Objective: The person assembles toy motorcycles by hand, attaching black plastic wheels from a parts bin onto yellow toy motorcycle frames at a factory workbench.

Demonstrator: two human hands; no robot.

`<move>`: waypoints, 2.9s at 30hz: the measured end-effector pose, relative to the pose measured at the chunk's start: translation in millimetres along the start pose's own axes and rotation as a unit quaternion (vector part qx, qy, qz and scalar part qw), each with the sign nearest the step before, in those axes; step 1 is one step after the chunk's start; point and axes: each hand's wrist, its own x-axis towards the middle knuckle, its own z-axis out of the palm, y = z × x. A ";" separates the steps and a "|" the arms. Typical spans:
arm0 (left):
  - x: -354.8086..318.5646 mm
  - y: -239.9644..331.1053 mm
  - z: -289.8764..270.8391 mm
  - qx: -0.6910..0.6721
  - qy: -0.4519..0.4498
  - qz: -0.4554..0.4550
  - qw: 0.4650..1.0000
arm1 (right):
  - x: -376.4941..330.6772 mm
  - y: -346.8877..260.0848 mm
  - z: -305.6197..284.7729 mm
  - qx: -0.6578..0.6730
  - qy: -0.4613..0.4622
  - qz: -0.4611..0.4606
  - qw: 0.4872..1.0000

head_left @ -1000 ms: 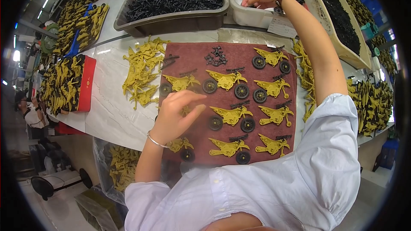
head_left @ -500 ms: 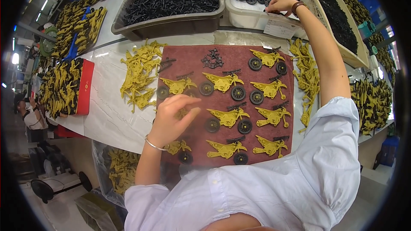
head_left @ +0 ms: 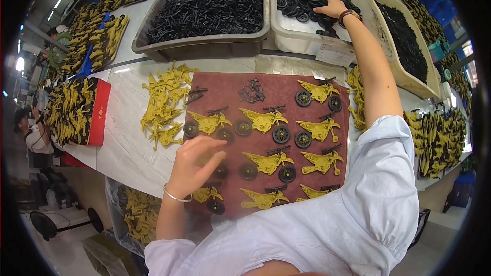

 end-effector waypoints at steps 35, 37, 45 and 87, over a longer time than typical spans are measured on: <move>-11.7 1.6 7.8 -0.064 -0.002 -0.067 0.996 | -82.8 25.3 -44.6 0.131 -0.376 -0.003 0.917; -15.0 4.6 11.2 -0.058 -0.003 -0.053 0.997 | -88.3 35.0 -43.3 0.104 -0.360 -0.032 0.926; -13.4 12.7 14.8 -0.054 -0.010 -0.025 0.998 | -26.1 100.0 10.3 -0.030 -0.373 -0.148 0.915; -28.1 13.4 24.3 -0.094 0.023 -0.047 0.994 | -88.9 31.0 -47.9 0.146 -0.423 -0.073 0.891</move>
